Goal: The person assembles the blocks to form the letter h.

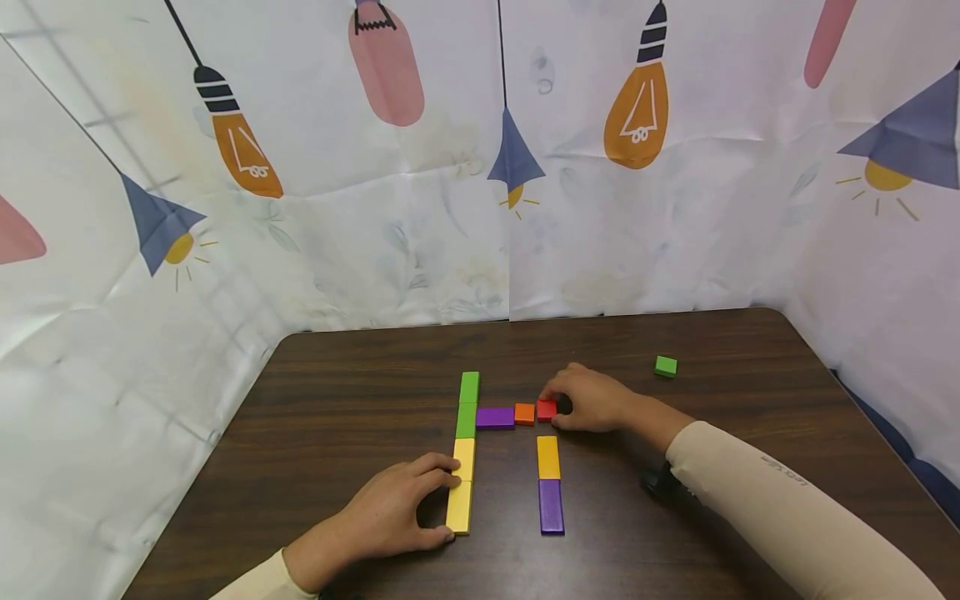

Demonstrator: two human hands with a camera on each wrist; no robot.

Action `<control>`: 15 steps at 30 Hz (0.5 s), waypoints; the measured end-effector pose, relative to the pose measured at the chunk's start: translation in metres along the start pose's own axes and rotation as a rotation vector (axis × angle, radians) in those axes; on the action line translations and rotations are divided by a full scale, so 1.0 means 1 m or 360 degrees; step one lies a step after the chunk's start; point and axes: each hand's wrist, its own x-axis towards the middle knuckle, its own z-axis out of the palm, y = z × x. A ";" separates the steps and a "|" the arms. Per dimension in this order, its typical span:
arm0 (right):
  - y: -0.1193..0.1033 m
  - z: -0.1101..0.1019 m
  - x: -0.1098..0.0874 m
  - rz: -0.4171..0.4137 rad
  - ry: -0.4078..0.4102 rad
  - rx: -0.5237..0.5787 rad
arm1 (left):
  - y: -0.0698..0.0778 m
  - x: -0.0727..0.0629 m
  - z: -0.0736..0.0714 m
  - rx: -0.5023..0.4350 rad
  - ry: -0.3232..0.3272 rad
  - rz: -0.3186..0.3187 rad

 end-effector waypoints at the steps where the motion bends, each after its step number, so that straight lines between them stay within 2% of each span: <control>1: 0.000 0.000 0.000 -0.0002 -0.0002 0.0002 | 0.000 0.000 0.000 0.0000 0.0011 0.0008; 15: 0.000 0.001 0.001 -0.0020 -0.0017 0.0005 | -0.001 -0.001 0.001 0.0010 0.0031 0.0024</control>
